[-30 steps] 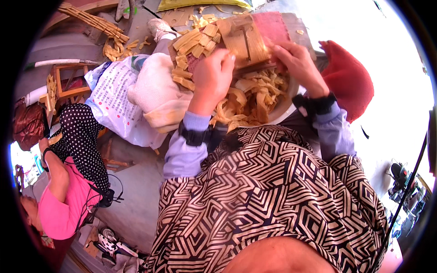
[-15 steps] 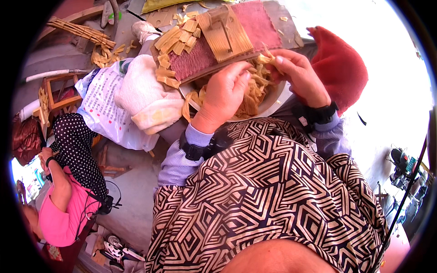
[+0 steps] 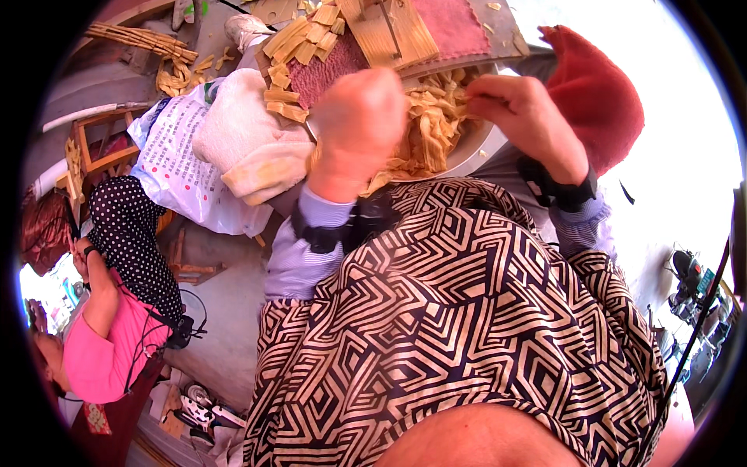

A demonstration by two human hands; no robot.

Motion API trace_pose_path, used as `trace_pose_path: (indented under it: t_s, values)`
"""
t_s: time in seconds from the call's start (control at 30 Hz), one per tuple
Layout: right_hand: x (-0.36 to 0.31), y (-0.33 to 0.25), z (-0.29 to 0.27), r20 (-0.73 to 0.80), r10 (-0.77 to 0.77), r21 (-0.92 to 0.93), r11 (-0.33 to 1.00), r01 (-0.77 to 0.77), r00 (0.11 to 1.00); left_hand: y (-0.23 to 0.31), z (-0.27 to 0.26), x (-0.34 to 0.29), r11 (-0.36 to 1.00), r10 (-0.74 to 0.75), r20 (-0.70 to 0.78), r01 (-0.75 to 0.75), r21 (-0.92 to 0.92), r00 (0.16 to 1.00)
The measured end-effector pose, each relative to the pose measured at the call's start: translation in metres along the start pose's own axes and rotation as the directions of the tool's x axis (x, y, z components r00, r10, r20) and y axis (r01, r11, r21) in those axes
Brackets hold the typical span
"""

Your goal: The person picks up thin yellow strips from a large bowl and folds them into small bundles by hand while sitting outdoors.

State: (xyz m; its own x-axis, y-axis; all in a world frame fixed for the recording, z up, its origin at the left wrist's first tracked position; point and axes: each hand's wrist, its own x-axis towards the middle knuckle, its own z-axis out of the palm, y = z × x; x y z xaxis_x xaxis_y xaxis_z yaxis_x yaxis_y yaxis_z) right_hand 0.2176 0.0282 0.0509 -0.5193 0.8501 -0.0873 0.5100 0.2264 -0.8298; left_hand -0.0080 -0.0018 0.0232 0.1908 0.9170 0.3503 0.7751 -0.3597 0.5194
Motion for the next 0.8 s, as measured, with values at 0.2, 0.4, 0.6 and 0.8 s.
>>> trace_pose_path:
  t_s: [0.2,0.4,0.6,0.8]
  values:
    - [-0.009,0.017,0.008,-0.161,-0.277,-0.451,0.874,0.180,0.947,-0.034,-0.066,-0.049,0.921,-0.383,0.089,0.373,0.111,0.920]
    - [-0.006,0.016,0.061,0.092,-0.195,-0.134,0.969,0.206,0.977,-0.046,-0.092,-0.102,0.828,-0.457,-0.120,0.471,0.306,0.881]
    - [0.016,-0.002,0.092,0.242,-0.370,-0.038,0.920,0.390,0.897,-0.030,-0.070,-0.108,0.834,-0.516,-0.036,0.512,0.208,0.856]
    - [0.027,-0.011,0.096,0.187,-0.363,-0.071,0.922,0.381,0.913,-0.040,-0.027,-0.090,0.838,-0.383,0.145,0.277,0.471,0.912]
